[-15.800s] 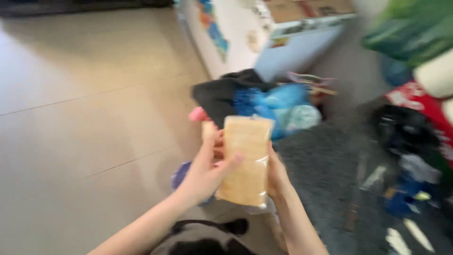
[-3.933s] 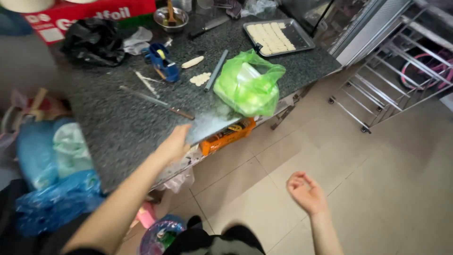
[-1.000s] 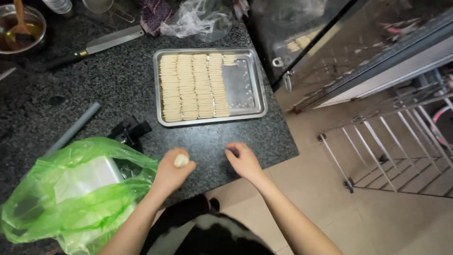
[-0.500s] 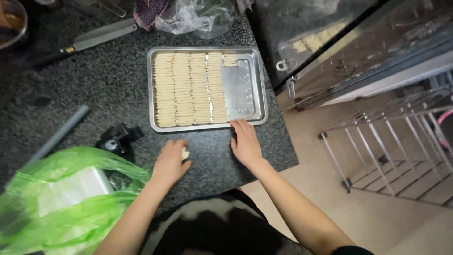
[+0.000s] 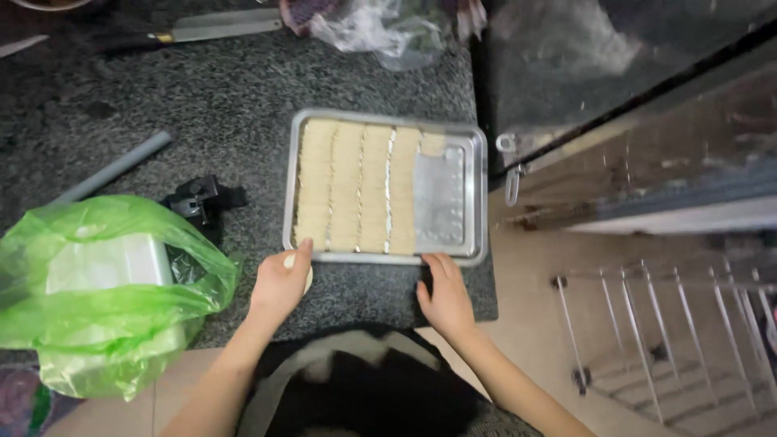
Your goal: Wrapping a loaf of bread in plastic and arranging small dough pieces in a metal tray.
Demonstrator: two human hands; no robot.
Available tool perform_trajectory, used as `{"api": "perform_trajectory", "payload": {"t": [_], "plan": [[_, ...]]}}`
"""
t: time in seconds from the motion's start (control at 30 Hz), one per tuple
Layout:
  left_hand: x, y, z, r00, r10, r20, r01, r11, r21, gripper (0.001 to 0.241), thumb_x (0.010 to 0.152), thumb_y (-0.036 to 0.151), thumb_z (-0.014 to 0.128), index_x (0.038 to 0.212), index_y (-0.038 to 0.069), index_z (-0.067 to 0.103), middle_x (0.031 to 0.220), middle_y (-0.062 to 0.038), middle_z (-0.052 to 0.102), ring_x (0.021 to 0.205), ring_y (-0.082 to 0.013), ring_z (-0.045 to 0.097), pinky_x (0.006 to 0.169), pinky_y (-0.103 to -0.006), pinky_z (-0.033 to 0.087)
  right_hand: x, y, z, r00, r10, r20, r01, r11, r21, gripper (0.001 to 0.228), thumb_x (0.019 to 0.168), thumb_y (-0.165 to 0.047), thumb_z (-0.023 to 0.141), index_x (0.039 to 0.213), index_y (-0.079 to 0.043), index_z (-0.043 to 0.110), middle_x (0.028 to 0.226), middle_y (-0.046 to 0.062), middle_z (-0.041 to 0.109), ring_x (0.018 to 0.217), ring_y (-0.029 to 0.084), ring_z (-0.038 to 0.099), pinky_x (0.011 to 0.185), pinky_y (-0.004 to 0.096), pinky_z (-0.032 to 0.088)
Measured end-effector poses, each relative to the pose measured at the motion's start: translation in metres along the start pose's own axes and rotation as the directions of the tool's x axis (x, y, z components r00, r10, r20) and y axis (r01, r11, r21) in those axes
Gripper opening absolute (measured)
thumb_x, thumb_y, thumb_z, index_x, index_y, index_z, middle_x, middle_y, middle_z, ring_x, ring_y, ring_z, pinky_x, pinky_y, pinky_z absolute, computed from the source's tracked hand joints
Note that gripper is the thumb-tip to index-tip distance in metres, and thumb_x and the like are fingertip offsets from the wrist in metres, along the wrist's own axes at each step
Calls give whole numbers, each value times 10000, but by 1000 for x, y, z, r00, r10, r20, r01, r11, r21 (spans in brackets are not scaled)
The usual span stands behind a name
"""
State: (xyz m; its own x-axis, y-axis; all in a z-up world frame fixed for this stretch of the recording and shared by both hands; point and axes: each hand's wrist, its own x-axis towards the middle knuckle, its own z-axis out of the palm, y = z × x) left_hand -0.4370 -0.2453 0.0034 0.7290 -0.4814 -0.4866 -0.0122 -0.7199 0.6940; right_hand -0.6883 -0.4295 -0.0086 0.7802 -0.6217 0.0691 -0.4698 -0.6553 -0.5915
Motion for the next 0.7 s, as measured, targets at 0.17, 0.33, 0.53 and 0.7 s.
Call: {"api": "perform_trajectory", "payload": {"t": [0.17, 0.33, 0.53, 0.7], "plan": [[4, -34, 35, 991, 3, 134, 94, 692, -715, 586, 1114, 507, 466, 1430, 22, 560, 979, -210, 592, 828, -285, 498, 745, -476, 406, 19, 12, -20, 952, 115, 283, -99, 993, -69, 415, 870, -177, 733, 1243, -43, 610, 1250, 176, 637, 1187, 368, 591, 1020, 417, 492], [-78, 76, 4, 959, 63, 277, 283, -173, -943, 686, 1007, 614, 315, 1412, 74, 438, 1388, -133, 581, 1293, -274, 549, 1073, -454, 424, 53, -75, -6, 942, -59, 331, -145, 817, 559, 424, 989, -226, 616, 1378, -67, 557, 1291, 161, 621, 1174, 291, 630, 977, 362, 529], [-134, 9, -1, 972, 197, 130, 187, -308, -933, 870, 960, 692, 245, 1533, 50, 372, 1467, -157, 528, 1354, -327, 497, 1140, -484, 342, 54, -186, 7, 754, -646, 114, 466, 650, 600, 447, 985, -201, 676, 1399, -48, 605, 1390, 209, 624, 1292, 304, 611, 1074, 396, 476], [-211, -99, -39, 881, 446, -156, -112, -123, -986, 1192, 861, 880, 129, 1592, -52, 255, 1636, -215, 396, 1521, -327, 362, 1234, -395, 240, 9, -258, 72, 560, -652, 511, 253, 722, 644, 311, 912, -267, 786, 1119, -57, 685, 1046, 123, 729, 981, 221, 714, 851, 341, 581]]}}
